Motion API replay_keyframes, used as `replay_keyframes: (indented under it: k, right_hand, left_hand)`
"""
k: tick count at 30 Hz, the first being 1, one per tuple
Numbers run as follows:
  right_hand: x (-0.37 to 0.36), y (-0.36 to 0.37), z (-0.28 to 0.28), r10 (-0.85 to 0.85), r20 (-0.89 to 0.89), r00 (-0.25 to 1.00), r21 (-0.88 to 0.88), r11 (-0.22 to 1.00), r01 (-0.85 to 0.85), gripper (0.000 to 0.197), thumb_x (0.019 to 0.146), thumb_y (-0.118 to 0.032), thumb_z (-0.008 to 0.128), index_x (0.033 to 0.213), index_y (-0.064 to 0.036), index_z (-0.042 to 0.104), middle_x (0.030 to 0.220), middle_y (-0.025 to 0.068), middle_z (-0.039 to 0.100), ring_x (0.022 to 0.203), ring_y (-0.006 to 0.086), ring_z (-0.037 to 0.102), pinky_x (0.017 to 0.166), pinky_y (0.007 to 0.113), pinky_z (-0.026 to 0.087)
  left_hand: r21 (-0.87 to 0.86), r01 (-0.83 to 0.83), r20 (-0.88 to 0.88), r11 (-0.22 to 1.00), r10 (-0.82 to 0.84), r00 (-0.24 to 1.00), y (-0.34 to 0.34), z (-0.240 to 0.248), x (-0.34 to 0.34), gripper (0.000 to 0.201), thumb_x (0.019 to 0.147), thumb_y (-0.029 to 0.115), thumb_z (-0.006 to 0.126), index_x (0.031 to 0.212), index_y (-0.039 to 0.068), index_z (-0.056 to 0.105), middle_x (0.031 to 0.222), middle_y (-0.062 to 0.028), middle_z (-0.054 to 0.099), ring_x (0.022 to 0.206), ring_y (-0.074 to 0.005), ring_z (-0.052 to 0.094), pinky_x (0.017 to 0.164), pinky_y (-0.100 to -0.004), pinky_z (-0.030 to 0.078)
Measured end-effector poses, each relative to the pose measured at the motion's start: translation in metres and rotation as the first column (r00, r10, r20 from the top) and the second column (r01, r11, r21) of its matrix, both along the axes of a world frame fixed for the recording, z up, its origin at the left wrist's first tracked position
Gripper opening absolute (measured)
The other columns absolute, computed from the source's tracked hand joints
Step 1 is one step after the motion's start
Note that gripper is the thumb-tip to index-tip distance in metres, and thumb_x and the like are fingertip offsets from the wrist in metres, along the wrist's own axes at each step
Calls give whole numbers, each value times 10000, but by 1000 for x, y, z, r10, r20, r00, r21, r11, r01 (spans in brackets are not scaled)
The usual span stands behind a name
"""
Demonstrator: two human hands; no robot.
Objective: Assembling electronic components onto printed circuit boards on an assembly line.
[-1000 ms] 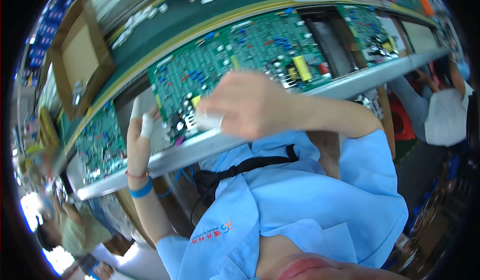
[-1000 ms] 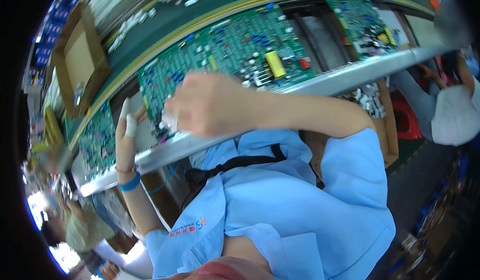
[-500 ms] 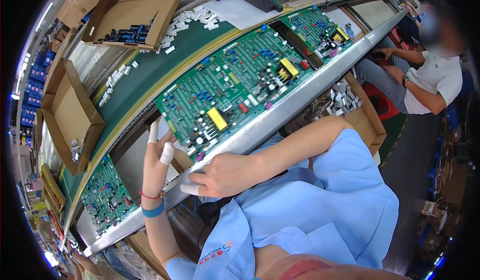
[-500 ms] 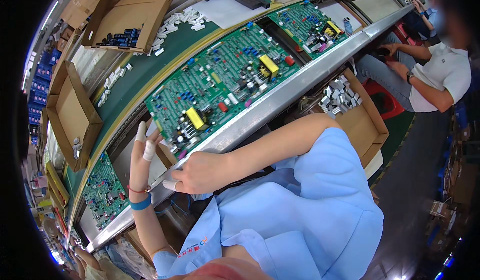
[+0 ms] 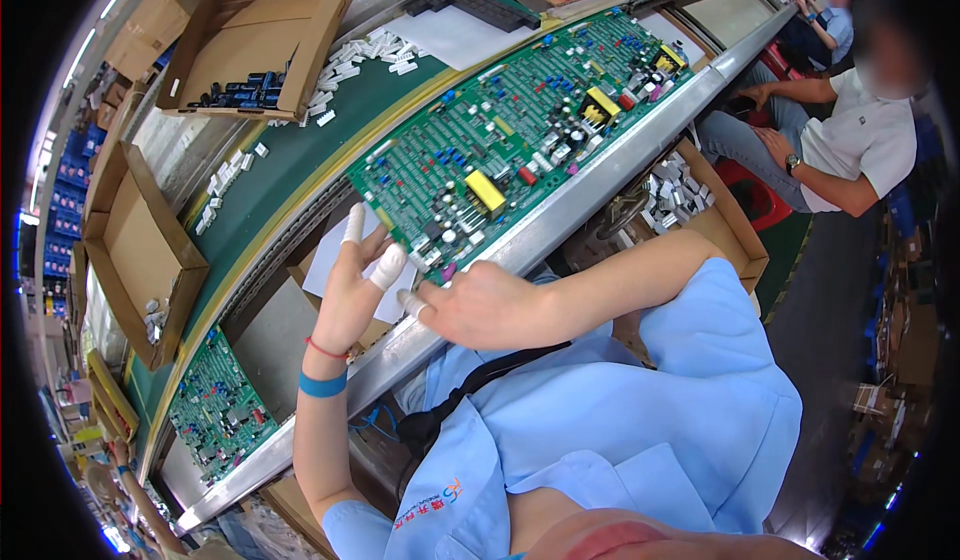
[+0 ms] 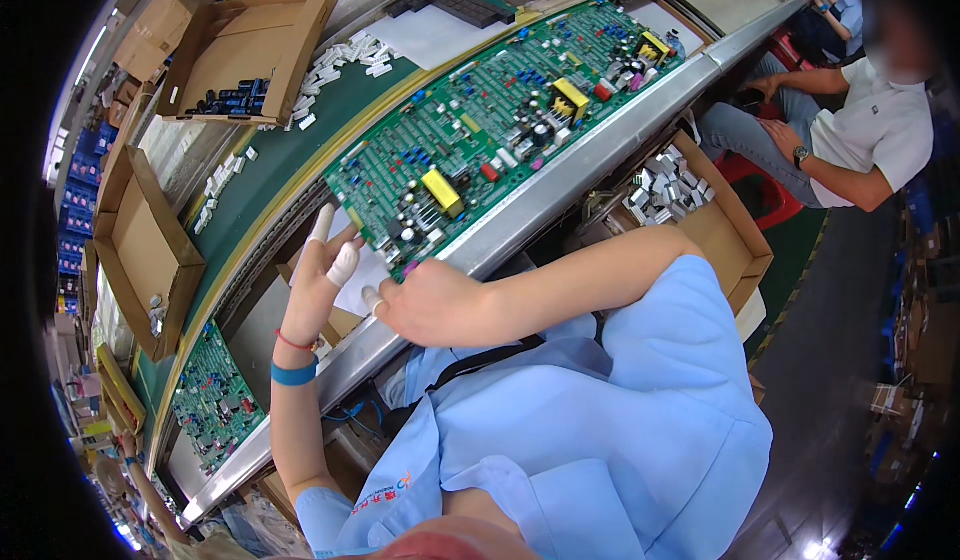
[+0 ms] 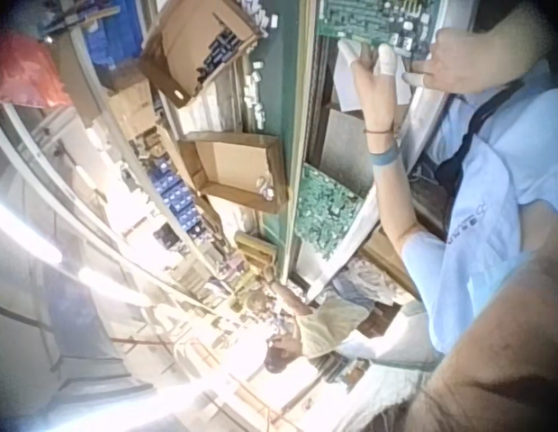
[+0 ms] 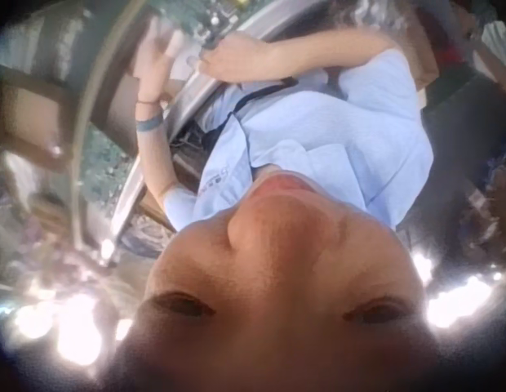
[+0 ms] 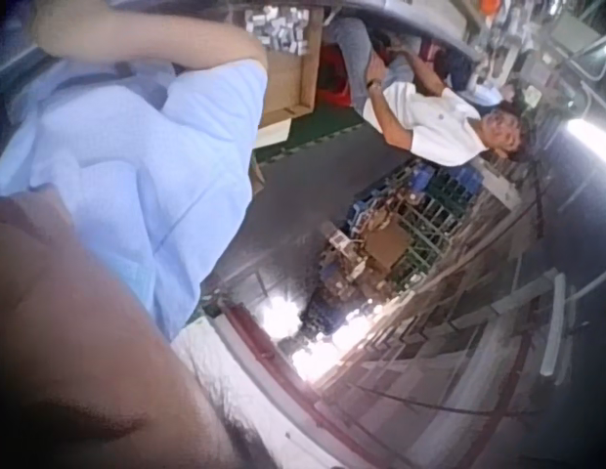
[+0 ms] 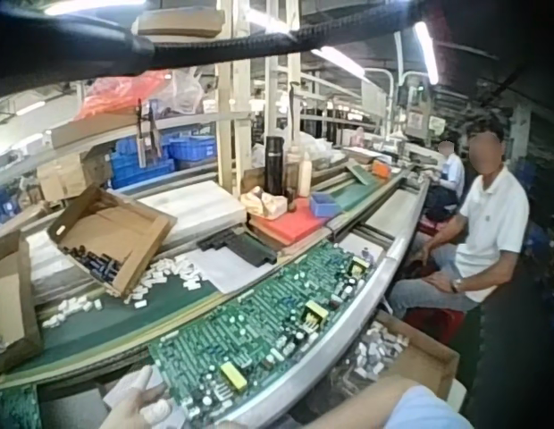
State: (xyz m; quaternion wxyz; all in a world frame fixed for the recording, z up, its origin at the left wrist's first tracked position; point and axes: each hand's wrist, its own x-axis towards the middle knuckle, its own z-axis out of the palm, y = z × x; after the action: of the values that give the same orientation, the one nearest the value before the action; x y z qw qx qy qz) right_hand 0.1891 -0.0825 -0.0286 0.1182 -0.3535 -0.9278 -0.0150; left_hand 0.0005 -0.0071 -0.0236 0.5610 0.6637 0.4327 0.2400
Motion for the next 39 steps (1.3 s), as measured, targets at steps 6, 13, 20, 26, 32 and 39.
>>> replay_keyframes:
  k: [6,13,20,26,32,39]
  right_hand:
    - [40,15,16,-81,143,986,-114,989,98,235,804,-140,548,999,-23,609,839,96,632,578,224,668,434,359,504]
    - [92,25,17,-300,203,932,-12,951,309,144,815,-126,543,930,-46,573,798,75,612,638,227,675,483,366,514]
    - [150,46,6,-466,273,841,171,884,435,40,799,-104,531,795,-78,561,721,73,596,614,256,658,474,377,492]
    - [217,65,-1,-566,276,777,297,819,491,123,787,-138,524,720,-93,617,675,102,650,639,268,679,498,390,508]
    - [274,93,-11,-642,365,674,358,765,535,133,838,-156,499,835,-94,617,681,113,641,630,298,663,513,420,511]
    - [364,107,-21,-719,450,530,279,677,681,229,857,-145,514,1060,-143,621,851,166,677,755,376,662,648,503,515]
  left_hand:
    - [199,31,-85,979,-14,996,5,-12,28,887,895,353,655,1470,-83,139,1371,-261,476,1289,-328,463,1061,-375,364]
    - [360,13,-88,933,19,996,-22,8,-5,845,851,214,703,1495,13,194,1383,-239,474,1299,-335,445,1091,-401,309]
    - [308,-209,59,928,201,978,-53,19,-76,786,904,318,628,1503,36,205,1409,-199,453,1317,-295,425,1105,-406,285]
    - [332,-397,25,856,413,910,-72,30,-124,810,919,472,567,1501,35,211,1413,-197,453,1321,-292,416,1107,-402,267]
    - [428,-583,-18,691,651,759,-107,33,-199,730,946,405,547,1491,27,243,1405,-175,471,1316,-271,428,1116,-396,266]
    - [501,-802,58,324,913,405,-148,45,-267,572,949,232,566,1438,17,363,1361,-154,514,1278,-249,459,1083,-360,330]
